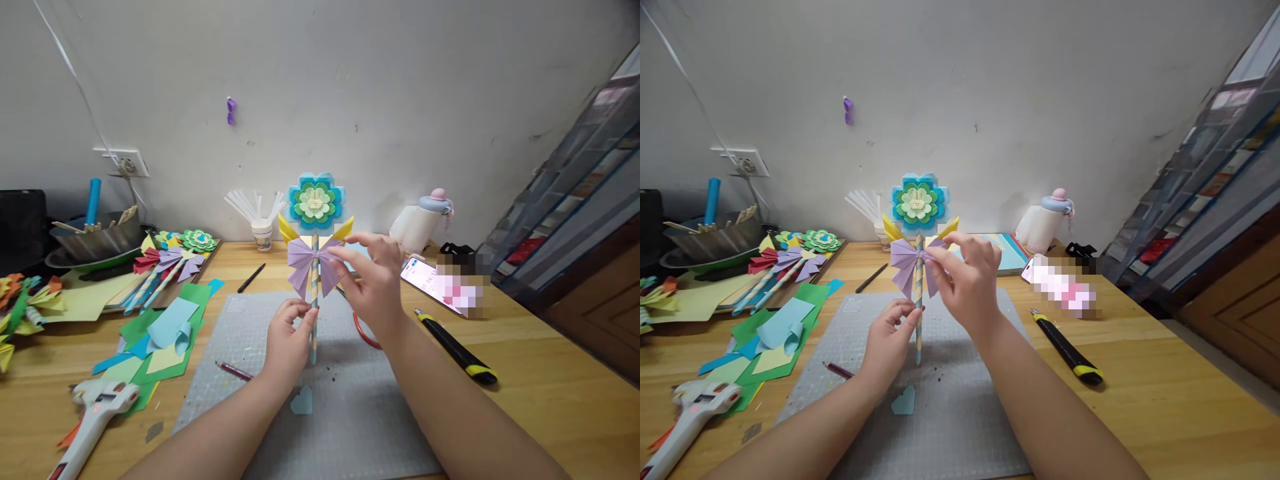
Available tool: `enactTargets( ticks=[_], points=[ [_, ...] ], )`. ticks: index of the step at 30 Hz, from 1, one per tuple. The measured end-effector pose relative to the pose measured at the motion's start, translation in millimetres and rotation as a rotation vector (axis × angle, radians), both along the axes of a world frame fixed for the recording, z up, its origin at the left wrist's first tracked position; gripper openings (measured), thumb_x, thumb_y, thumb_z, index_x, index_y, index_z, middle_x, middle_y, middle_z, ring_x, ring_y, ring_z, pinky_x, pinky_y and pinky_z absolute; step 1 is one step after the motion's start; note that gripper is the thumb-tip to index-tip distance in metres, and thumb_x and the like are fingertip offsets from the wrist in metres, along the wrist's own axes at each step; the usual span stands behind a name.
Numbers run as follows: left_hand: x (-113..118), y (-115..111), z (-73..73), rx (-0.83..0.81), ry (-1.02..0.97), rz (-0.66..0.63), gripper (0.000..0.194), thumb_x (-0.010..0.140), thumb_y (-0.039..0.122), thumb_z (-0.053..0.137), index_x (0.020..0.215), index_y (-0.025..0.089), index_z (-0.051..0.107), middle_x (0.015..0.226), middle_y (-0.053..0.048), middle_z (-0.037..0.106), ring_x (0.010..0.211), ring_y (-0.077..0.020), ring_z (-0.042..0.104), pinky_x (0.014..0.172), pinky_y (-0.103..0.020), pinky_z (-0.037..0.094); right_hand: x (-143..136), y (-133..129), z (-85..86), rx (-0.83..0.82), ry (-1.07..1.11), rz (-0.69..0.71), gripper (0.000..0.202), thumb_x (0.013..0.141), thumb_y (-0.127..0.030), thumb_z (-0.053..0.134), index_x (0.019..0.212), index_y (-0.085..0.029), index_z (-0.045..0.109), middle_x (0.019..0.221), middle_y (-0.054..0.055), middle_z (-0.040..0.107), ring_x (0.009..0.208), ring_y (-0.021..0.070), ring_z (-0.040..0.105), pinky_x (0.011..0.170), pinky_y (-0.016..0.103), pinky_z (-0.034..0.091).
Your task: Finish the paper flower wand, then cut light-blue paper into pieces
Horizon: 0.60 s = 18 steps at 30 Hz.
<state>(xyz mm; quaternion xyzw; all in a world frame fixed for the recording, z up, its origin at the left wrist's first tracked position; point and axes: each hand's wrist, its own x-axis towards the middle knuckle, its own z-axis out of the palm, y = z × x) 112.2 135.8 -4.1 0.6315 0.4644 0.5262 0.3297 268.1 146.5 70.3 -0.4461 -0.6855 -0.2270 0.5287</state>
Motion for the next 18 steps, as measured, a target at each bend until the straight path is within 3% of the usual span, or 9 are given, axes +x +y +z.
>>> enactTargets(
  ticks=[3,9,15,18],
  points=[
    [0,-1,-0.2,0.007,-0.001,0.004,0.021,0.082,0.036,0.057,0.073,0.019,0.066,0.087,-0.004,0.064,0.085,-0.0187,0.058,0.077,-0.031,0.044,-10,2,-15.7,0.068,-0.105,-0.094,0.025,0.09,-0.034,0.054,0.109,-0.035,0.069,0.122,0.005,0.06,0.113,0.026,0.049,0.099,0.049,0.027],
    [0,-1,-0.2,0.021,-0.001,0.012,0.02,0.082,0.036,0.057,0.075,0.02,0.066,0.087,-0.005,0.065,0.086,-0.0192,0.058,0.078,-0.032,0.045,-20,6,-35.9,0.035,-0.113,-0.183,0.032,0.092,-0.034,0.047,0.119,-0.037,0.064,0.135,0.004,0.053,0.124,0.0277,0.041,0.105,0.054,0.018],
    [1,-2,0.1,0.029,0.006,0.015,0.02,0.082,0.036,0.057,0.075,0.02,0.067,0.089,-0.005,0.065,0.085,-0.0189,0.058,0.079,-0.032,0.045,-20,5,-32.7,-0.028,-0.095,-0.143,0.032,0.091,-0.03,0.049,0.118,-0.036,0.064,0.135,0.004,0.053,0.126,0.0279,0.04,0.106,0.054,0.013],
    [0,-1,1.2,0.032,0.005,0.036,0.02,0.082,0.036,0.057,0.074,0.02,0.066,0.087,-0.005,0.064,0.084,-0.0186,0.058,0.077,-0.031,0.045,-22,2,-35.9,-0.085,0.025,-0.003,0.028,0.09,-0.03,0.05,0.115,-0.032,0.064,0.129,0.006,0.054,0.123,0.0273,0.042,0.106,0.053,0.015]
  ],
)
